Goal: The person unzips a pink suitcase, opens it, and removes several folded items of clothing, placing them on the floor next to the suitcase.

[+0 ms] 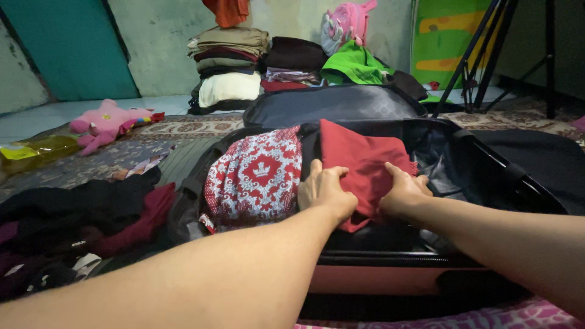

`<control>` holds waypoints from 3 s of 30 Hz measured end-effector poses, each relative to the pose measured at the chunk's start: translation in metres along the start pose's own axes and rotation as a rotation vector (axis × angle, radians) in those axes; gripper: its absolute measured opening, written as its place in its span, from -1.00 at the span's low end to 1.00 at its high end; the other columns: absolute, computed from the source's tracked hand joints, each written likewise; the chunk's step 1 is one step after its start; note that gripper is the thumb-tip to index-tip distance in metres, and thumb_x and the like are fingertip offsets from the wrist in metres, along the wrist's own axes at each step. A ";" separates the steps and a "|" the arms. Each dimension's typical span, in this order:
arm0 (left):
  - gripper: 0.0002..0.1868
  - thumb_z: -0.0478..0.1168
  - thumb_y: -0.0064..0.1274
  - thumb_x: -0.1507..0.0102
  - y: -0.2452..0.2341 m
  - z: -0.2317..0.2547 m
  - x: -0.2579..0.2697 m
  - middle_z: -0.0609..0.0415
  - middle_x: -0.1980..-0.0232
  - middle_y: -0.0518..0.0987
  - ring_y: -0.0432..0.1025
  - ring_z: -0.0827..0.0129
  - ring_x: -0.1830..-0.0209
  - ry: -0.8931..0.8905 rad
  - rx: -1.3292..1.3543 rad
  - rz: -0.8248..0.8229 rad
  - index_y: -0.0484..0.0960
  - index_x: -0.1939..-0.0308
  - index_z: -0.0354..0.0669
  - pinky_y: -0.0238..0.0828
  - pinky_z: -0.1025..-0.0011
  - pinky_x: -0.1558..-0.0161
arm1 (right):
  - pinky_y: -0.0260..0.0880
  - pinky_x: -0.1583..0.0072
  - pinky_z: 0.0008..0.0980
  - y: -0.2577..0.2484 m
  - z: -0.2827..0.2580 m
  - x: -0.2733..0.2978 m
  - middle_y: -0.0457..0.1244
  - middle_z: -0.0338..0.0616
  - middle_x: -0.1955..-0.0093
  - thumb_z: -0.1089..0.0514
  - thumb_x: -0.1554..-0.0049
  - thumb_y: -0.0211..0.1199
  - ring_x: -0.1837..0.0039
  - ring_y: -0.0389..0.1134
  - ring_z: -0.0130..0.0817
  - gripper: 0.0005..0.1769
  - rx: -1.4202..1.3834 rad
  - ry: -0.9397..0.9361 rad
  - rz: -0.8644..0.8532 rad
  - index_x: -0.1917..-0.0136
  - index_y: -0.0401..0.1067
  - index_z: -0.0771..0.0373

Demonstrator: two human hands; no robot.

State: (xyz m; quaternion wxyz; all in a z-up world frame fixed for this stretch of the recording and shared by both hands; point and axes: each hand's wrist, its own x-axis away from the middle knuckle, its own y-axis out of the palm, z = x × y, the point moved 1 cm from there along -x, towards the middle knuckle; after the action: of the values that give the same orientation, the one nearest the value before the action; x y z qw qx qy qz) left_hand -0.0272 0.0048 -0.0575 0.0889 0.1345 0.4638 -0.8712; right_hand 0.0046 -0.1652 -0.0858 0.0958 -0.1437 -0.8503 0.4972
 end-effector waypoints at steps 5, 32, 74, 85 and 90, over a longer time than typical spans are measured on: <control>-0.40 -0.25 0.20 0.04 -0.009 0.004 0.006 0.08 -0.30 0.38 0.48 0.11 -0.18 -0.048 -0.004 -0.032 0.70 -0.11 0.31 0.41 0.24 -0.22 | 0.35 -0.38 -0.03 0.008 -0.005 -0.010 0.16 0.17 -0.46 0.10 0.16 0.54 -0.47 0.22 0.19 0.15 0.116 -0.067 0.083 -0.61 0.08 -0.22; -0.58 -0.17 0.24 -0.10 -0.013 -0.001 0.012 -0.03 -0.27 0.37 0.43 -0.01 -0.23 -0.164 0.078 -0.130 0.62 -0.02 0.34 0.41 0.16 -0.23 | 0.23 -0.47 -0.02 0.006 0.004 -0.001 0.04 0.26 -0.55 -0.21 0.30 0.66 -0.53 0.15 0.16 0.48 0.003 -0.051 -0.063 -0.68 -0.20 -0.40; -0.32 -0.23 0.18 -0.01 -0.170 -0.059 -0.016 -0.05 -0.26 0.59 0.48 0.12 -0.27 -0.211 0.127 0.202 0.63 -0.25 0.29 0.38 0.27 -0.30 | 0.26 -0.43 -0.06 -0.042 -0.173 0.078 0.13 0.07 -0.50 0.20 0.10 0.27 -0.50 0.19 0.04 -0.05 -0.197 -0.456 0.118 -0.56 0.22 -0.20; -0.34 -0.22 0.19 0.03 -0.237 -0.121 -0.015 -0.09 -0.19 0.61 0.51 0.08 -0.21 -0.264 0.107 0.365 0.67 -0.19 0.28 0.42 0.28 -0.25 | 0.23 -0.43 -0.09 -0.017 -0.256 0.102 0.17 0.06 -0.46 0.13 0.12 0.33 -0.48 0.20 0.01 -0.10 -0.220 -0.626 0.167 -0.51 0.28 -0.16; -0.33 -0.23 0.18 0.04 -0.285 -0.157 -0.008 -0.05 -0.19 0.62 0.51 0.10 -0.22 -0.295 0.032 0.447 0.67 -0.19 0.32 0.40 0.27 -0.25 | 0.23 -0.42 -0.09 0.003 -0.313 0.119 0.16 0.08 -0.46 0.11 0.09 0.31 -0.47 0.19 0.04 -0.14 -0.281 -0.745 0.194 -0.50 0.29 -0.13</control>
State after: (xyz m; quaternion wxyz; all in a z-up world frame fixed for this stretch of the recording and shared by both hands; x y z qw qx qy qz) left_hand -0.0752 0.2938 0.0844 0.3435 0.1065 0.3907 -0.8474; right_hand -0.0114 0.1326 0.0665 -0.2866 -0.0450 -0.8689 0.4012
